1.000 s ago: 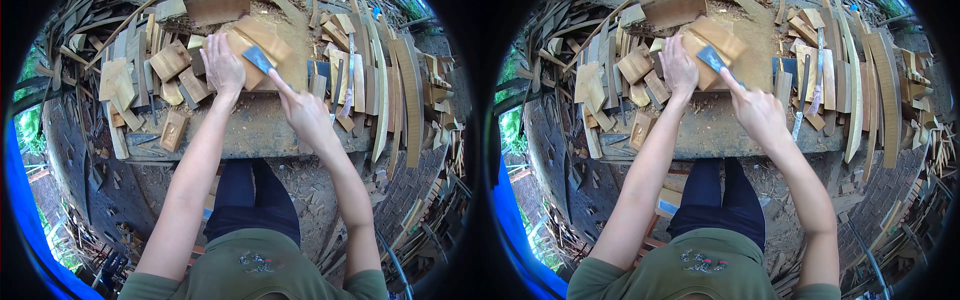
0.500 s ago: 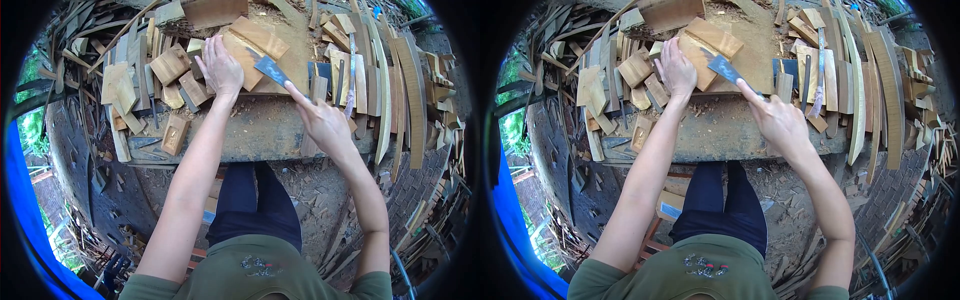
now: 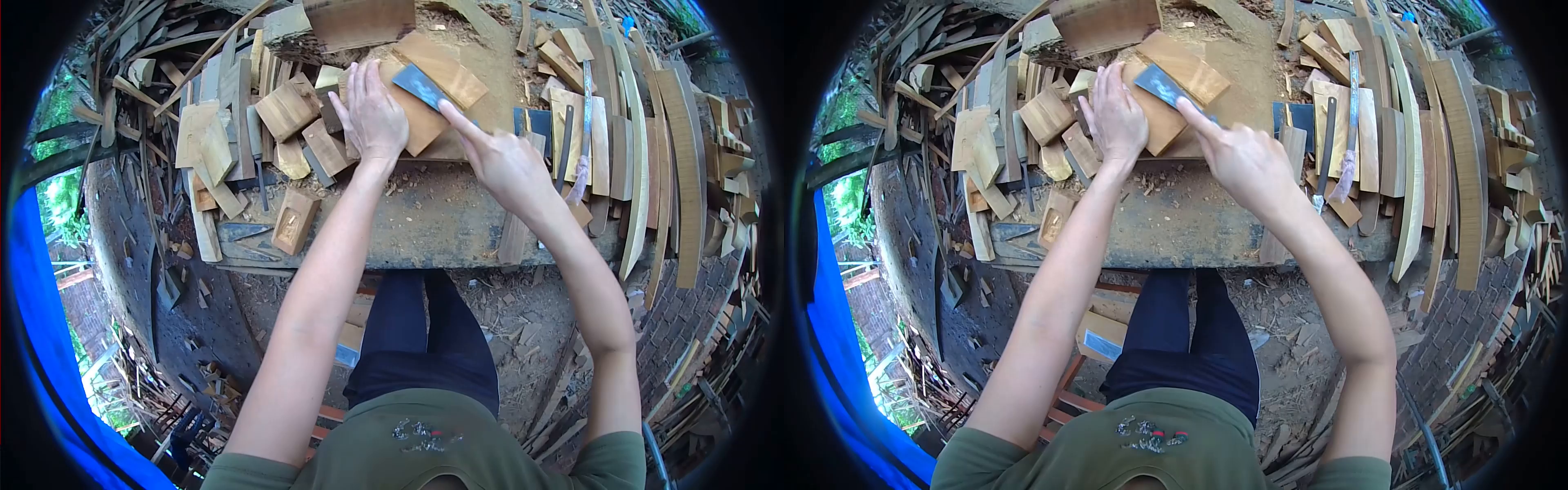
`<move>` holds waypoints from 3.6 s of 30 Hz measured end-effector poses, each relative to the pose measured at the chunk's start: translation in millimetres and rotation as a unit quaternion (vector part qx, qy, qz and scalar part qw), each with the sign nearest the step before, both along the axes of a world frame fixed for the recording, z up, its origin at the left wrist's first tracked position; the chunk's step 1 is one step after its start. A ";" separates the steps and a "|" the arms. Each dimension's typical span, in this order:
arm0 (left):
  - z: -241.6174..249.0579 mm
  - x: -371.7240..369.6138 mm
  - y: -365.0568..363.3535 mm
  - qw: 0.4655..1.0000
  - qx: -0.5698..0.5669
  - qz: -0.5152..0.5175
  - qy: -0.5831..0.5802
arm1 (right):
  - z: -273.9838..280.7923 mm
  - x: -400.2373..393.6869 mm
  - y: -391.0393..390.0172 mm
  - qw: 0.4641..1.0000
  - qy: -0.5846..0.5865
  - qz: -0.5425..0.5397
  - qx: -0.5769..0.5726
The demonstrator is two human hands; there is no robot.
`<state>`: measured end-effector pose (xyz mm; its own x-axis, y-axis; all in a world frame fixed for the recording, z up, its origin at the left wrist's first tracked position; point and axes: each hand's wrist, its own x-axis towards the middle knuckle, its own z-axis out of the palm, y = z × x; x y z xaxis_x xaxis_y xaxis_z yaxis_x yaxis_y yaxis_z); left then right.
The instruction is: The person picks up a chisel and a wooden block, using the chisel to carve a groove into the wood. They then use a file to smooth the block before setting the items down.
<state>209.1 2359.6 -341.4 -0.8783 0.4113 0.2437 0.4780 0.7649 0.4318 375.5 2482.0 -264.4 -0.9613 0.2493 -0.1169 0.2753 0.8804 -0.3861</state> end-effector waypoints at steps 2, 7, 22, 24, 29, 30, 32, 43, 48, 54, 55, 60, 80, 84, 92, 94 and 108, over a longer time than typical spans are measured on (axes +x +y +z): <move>1.2 1.3 0.5 1.000 0.012 -0.001 -0.012 | 18.9 23.6 -5.1 0.999 -0.038 -0.010 0.007; 1.0 -1.2 -1.0 0.998 0.056 0.015 -0.023 | 18.9 30.4 -6.5 0.998 -0.061 -0.012 0.009; -2.1 -1.4 1.2 1.000 0.009 0.001 -0.005 | 26.0 36.2 2.3 0.998 -0.063 -0.007 -0.026; 0.7 0.7 -1.0 1.000 0.010 -0.001 -0.014 | 27.6 26.2 -1.6 0.997 -0.073 -0.016 -0.031; 0.5 0.3 1.9 1.000 -0.011 0.011 0.002 | 21.1 12.9 -3.2 0.998 -0.035 -0.014 -0.042; 0.9 0.3 2.0 1.000 -0.010 0.011 -0.007 | 31.2 27.5 -3.0 0.996 -0.070 -0.022 -0.043; 2.0 -0.2 0.3 1.000 -0.009 0.009 -0.017 | 32.3 29.9 -3.8 0.996 -0.062 -0.029 -0.056; 1.7 -0.4 2.4 1.000 0.012 0.005 0.001 | 34.1 -10.3 -1.2 0.993 -0.078 -0.023 -0.088; -0.4 -0.6 2.4 1.000 0.028 0.007 -0.009 | 40.7 13.2 -3.0 0.994 -0.103 -0.018 -0.043; 3.2 -3.8 2.4 1.000 0.029 0.001 0.003 | 27.8 -4.4 -2.9 0.993 -0.083 -0.026 -0.086; 2.7 -2.2 1.7 1.000 0.016 0.004 -0.002 | 34.2 9.1 -2.8 0.992 -0.089 -0.028 -0.080; 0.5 -0.3 0.2 1.000 0.003 0.002 0.000 | 24.3 -7.1 -1.5 0.995 -0.049 -0.025 -0.084; 0.7 -2.0 3.9 1.000 -0.003 0.003 0.006 | 40.5 36.8 -1.3 0.992 -0.077 -0.041 -0.092; -5.3 -7.8 4.0 1.000 -0.001 -0.011 0.003 | 33.8 27.2 3.8 0.992 -0.069 -0.032 -0.098; -4.8 -5.1 4.5 1.000 -0.012 -0.002 -0.005 | 29.2 33.3 4.0 0.992 -0.081 -0.035 -0.091; -6.5 -7.8 3.9 0.999 0.032 0.003 -0.001 | 25.0 33.5 5.4 0.996 -0.039 -0.018 -0.083; -5.4 -11.0 9.7 1.000 -0.027 0.012 0.004 | 24.3 44.0 7.0 0.994 -0.053 -0.028 -0.093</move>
<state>198.1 2369.3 -346.8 -0.8858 0.4037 0.2287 0.4632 0.7981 0.3854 419.4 2489.0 -240.1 -0.9263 0.2663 -0.2665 0.3696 0.7792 -0.5062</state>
